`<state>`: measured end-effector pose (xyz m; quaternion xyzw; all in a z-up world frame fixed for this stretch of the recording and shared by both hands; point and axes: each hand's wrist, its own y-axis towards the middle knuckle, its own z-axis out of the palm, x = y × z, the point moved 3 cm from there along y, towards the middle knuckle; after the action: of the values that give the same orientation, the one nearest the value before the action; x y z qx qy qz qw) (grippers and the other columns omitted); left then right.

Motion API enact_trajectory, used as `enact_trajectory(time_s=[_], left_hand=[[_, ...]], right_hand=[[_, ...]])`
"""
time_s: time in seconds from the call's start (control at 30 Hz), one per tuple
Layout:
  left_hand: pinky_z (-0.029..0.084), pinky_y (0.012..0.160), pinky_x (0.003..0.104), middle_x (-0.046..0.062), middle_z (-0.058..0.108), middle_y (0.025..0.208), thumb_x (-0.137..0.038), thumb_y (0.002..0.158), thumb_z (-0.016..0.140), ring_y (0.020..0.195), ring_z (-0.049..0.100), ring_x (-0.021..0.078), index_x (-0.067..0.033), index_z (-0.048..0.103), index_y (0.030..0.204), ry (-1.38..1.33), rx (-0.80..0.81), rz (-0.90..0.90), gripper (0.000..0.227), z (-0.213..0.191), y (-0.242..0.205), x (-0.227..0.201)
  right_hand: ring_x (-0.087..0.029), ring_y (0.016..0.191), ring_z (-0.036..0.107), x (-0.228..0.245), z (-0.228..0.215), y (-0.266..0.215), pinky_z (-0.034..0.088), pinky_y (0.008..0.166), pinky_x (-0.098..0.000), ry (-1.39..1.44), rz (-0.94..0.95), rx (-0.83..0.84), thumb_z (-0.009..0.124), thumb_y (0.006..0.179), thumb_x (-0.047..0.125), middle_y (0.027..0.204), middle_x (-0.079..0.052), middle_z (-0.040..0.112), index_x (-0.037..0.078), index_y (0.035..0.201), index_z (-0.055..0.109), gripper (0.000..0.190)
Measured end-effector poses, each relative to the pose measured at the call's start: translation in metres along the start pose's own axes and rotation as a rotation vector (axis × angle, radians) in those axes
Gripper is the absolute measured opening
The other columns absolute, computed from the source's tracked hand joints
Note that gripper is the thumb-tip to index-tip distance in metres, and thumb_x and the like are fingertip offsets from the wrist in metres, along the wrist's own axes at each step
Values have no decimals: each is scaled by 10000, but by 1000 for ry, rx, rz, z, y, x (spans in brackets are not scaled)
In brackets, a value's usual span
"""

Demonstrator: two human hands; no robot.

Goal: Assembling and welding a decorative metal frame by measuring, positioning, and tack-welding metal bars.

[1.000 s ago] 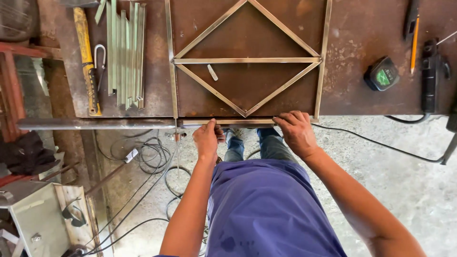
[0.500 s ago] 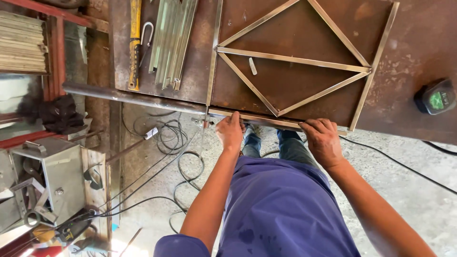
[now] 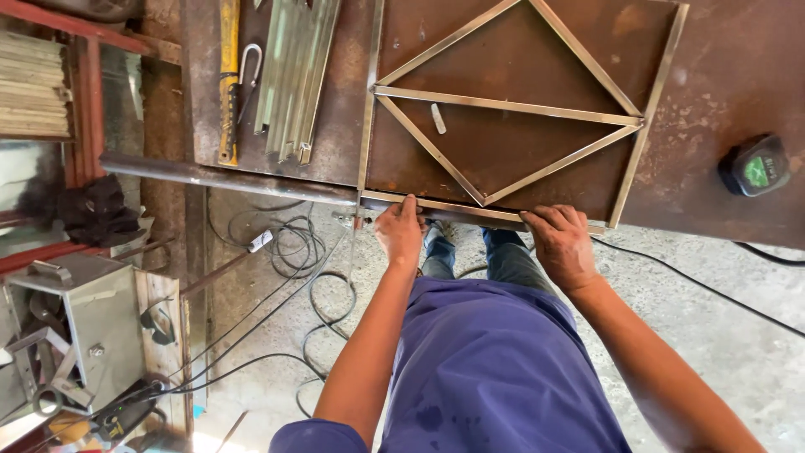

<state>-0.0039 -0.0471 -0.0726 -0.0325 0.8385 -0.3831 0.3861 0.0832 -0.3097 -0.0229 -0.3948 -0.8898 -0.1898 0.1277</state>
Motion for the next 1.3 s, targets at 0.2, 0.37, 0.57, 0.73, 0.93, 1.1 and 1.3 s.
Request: enact_trajectory(time_s=[0.2,0.37,0.57,0.73,0.93,1.1,1.3], left_hand=[[573,445,306,133,651,546,-324,826,713,469,665,187,-51,736,719,26,-7,63,294,0,17,17],[583,448,280,114,642,538,-297,832,696,441,642,173,-53,729,724,-24,-3,18,269,2,1,0],[605,448,296,116,658,544,-291,834,703,437,657,175,-61,745,720,-3,-16,12,260,0,-1,-2],[609,451,295,114,661,551,-281,846,701,445,661,174,-60,747,725,-1,-11,16,256,0,1,0],[602,459,279,100,655,555,-277,873,691,448,649,159,-59,743,736,-6,1,25,263,-1,-1,0],[601,463,284,104,653,551,-273,873,701,449,653,160,-49,734,736,-21,5,43,265,0,2,3],[593,460,280,110,647,542,-262,852,704,441,645,163,-44,726,725,-57,-4,35,254,3,4,6]], right_hand=[[-278,1019,663,1,1,0,488,858,-384,11,26,-11,703,972,158,1015,-44,724,193,1028,768,93],[-271,1032,653,-6,5,-4,486,864,-376,-18,10,-10,676,988,194,1043,-41,705,203,1050,751,98],[-267,1005,655,-6,4,-3,486,850,-369,-8,-4,-23,675,989,177,1033,-46,695,194,1046,746,93],[-266,997,662,-3,-2,0,487,840,-367,-4,-7,-26,676,996,179,1026,-46,696,190,1025,746,76],[-268,993,658,-4,-3,-2,481,841,-367,19,-12,-19,664,1001,183,1020,-48,695,191,1033,747,89],[-254,1002,662,-2,-2,-1,478,847,-356,-8,-2,-24,667,1000,176,1019,-35,701,205,1031,738,83],[-253,1011,659,-7,4,-5,476,850,-361,-14,1,-5,659,1014,203,1029,-32,703,209,1041,743,89]])
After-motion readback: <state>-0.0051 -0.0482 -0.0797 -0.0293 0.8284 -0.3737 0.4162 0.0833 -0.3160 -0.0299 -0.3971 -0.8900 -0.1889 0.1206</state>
